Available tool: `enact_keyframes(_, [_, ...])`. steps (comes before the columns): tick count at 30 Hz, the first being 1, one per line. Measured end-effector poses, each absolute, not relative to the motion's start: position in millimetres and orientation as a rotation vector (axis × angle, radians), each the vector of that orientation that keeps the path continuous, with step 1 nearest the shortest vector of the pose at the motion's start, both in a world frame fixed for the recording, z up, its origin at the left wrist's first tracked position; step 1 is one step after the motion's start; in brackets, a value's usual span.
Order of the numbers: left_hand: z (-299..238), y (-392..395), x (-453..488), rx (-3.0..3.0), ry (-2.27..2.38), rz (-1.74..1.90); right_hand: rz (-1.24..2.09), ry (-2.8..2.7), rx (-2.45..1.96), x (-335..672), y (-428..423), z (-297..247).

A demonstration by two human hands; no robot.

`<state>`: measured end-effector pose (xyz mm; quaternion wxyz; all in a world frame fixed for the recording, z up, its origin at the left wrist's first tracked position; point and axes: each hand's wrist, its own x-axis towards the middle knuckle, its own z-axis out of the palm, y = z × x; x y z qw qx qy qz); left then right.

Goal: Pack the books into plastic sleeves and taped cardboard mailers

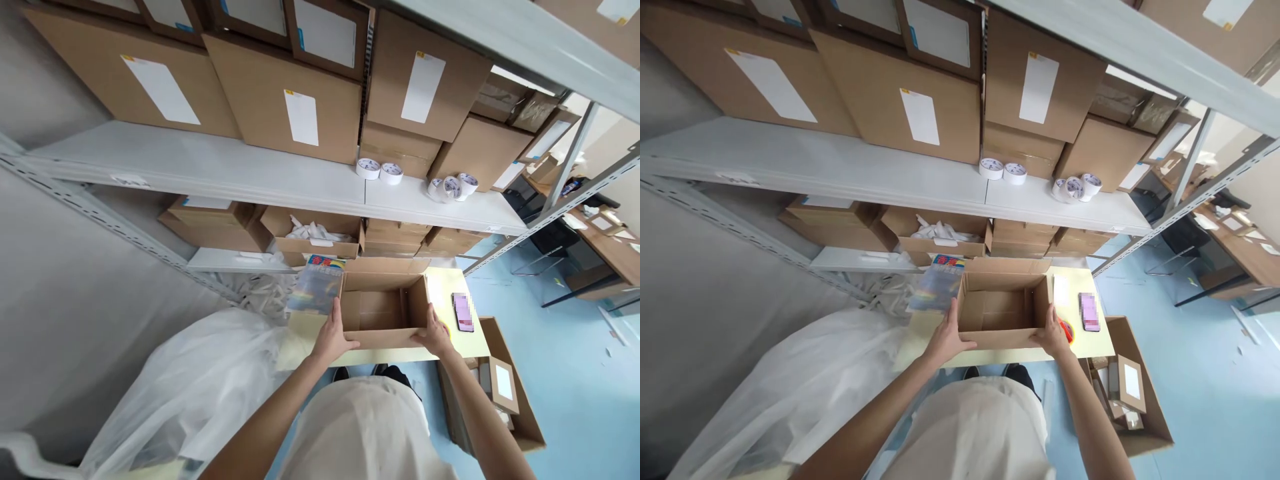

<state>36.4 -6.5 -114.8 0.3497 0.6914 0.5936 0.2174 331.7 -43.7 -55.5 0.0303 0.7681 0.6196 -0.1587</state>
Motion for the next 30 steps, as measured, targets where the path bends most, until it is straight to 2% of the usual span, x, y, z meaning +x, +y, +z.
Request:
enact_keyframes(3, [-123.9, -9.7, 41.0, 1.702, 1.522, 0.713, -0.208, 2.172, 2.172, 293.6, -41.1, -46.5])
enact_keyframes(7, [-139.5, -23.1, 39.5, 1.569, 1.444, 0.888, -0.356, 2.670, 1.301, 222.4, -19.1, -37.5])
enact_keyframes(10, [-155.7, -32.2, 27.2, 1.517, 1.291, 0.980, -0.436, 2.710, 1.035, 187.4, 1.4, -45.0])
enact_keyframes(13, [-168.9, -23.8, 1.0, 1.435, 1.336, 1.018, -0.550, 2.674, 1.051, 178.9, 12.0, -55.4])
enact_keyframes(16, [-176.5, 12.3, -33.5, 1.273, 1.743, 0.993, -0.643, 2.659, 1.083, 182.4, 12.1, -61.3])
enact_keyframes(19, [-184.7, 62.9, -61.0, 0.993, 2.103, 0.800, -0.683, 2.646, 1.095, 184.2, 7.3, -64.2])
enact_keyframes(25, [-214.0, 109.5, -65.9, 0.874, 2.094, 0.635, -0.722, 2.624, 1.118, 182.6, 3.3, -66.6])
enact_keyframes(30, [-210.0, 97.6, -67.2, 0.967, 2.019, 0.824, -0.769, 2.603, 1.115, 182.2, 6.7, -62.2])
